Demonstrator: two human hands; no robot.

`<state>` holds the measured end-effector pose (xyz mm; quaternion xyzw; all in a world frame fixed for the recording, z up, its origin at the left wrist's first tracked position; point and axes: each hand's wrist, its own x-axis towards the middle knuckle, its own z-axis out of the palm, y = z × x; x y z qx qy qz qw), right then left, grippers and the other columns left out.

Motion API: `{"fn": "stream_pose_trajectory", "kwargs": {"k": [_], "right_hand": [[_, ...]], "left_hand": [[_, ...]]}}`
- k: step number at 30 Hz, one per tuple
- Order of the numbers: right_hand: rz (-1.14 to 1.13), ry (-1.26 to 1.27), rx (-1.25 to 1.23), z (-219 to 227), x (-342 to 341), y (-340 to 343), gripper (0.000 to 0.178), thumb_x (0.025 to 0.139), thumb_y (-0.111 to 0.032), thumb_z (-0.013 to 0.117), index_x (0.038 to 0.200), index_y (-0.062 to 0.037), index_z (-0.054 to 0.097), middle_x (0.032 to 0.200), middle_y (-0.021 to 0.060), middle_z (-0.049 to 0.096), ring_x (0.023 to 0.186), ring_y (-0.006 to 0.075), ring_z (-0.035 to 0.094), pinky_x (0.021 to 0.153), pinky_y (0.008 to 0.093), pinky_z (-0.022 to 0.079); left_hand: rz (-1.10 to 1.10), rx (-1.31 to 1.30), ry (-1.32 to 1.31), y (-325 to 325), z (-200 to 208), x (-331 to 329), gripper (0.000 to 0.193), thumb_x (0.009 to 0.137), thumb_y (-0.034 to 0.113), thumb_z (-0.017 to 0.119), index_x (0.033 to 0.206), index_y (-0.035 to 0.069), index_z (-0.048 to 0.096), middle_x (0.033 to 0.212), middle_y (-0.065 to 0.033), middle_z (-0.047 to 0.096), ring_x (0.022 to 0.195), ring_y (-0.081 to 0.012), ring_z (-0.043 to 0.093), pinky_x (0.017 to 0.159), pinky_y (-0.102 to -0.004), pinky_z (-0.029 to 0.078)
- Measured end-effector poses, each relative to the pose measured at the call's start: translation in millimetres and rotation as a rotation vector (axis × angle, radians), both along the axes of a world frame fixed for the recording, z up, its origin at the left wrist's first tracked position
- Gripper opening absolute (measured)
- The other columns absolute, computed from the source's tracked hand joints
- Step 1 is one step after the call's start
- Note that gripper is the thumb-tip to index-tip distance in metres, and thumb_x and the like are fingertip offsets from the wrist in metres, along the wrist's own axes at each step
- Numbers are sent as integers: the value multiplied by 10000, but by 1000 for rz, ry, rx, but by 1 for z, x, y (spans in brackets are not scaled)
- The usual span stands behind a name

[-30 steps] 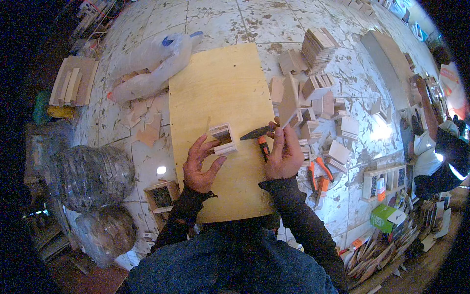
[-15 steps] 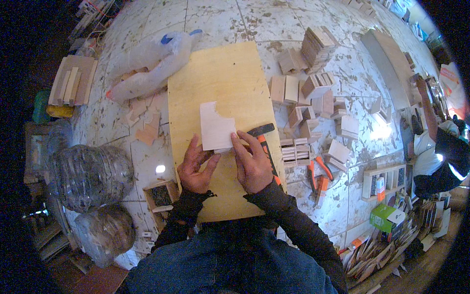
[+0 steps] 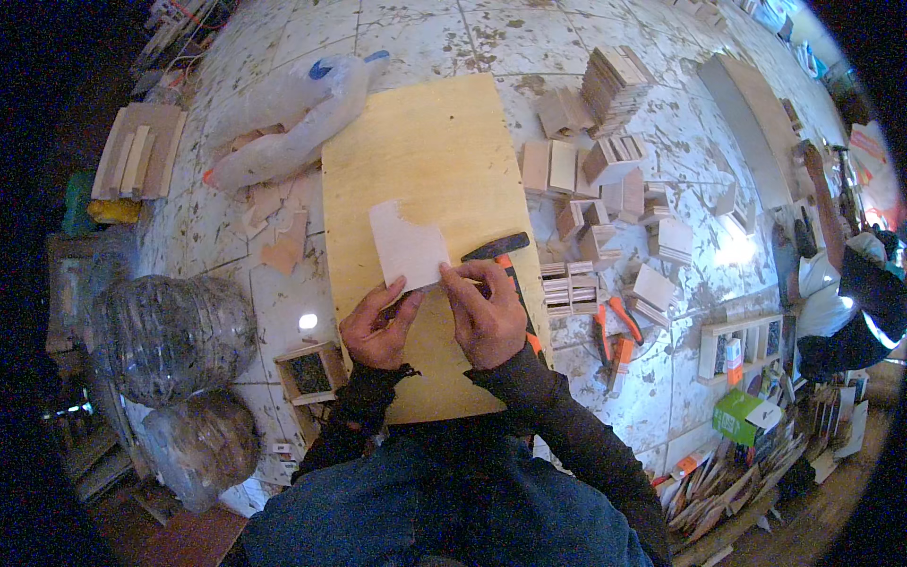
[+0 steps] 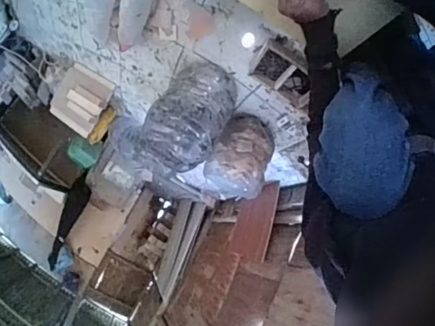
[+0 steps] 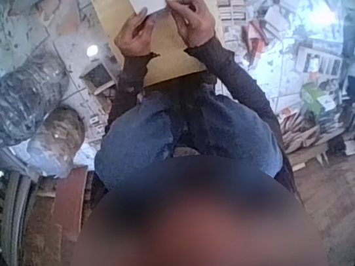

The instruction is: The person repeatedly taps small wooden pieces with a hammer on a workbench. They rotate the pieces between taps and occasionally inspect them. A coworker is visible in the background handling other wood.

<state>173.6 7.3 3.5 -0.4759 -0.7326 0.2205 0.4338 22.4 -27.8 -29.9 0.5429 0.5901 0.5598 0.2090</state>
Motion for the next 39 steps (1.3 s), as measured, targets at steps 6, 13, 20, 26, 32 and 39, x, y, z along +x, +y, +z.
{"fn": "stream_pose_trajectory", "kwargs": {"k": [6,13,20,26,32,39], "right_hand": [[15,-56,145,-6,0,2,333,750,119,643,1057,-9,654,935,134,620,822,256,649,685,309,538],[-13,-21,188,-13,0,3,282,770,122,637,1024,-2,637,939,140,622,834,273,653,689,320,541],[-3,-1,204,-18,-1,6,257,773,119,648,1002,3,621,930,143,622,829,281,652,682,324,538],[34,16,218,-21,-1,6,278,747,138,645,994,14,612,925,164,608,816,298,636,690,336,534],[148,-148,287,-14,8,10,321,717,45,598,1036,12,612,1016,181,568,888,317,600,734,383,515],[190,-484,412,-3,13,4,429,691,-153,605,1097,-18,640,1085,95,590,880,203,593,648,335,476]], "left_hand": [[-6,-17,-4,1,-1,-1,222,775,45,763,989,46,702,915,-155,702,758,-188,705,645,-290,567],[-37,45,153,5,7,-4,202,773,38,759,969,50,712,848,-150,692,707,-191,678,624,-289,540],[-26,85,155,6,5,-3,190,775,54,762,959,55,714,744,-111,667,575,-126,583,528,-252,459],[0,102,96,5,-2,-1,198,778,55,762,967,66,704,736,-102,665,542,-108,544,498,-231,422],[-28,134,229,6,-6,-5,204,779,13,740,972,63,694,785,-133,678,624,-152,626,564,-262,493],[-80,148,324,8,4,-7,195,809,15,695,1001,36,672,918,-184,683,817,-291,686,710,-347,548]]}}
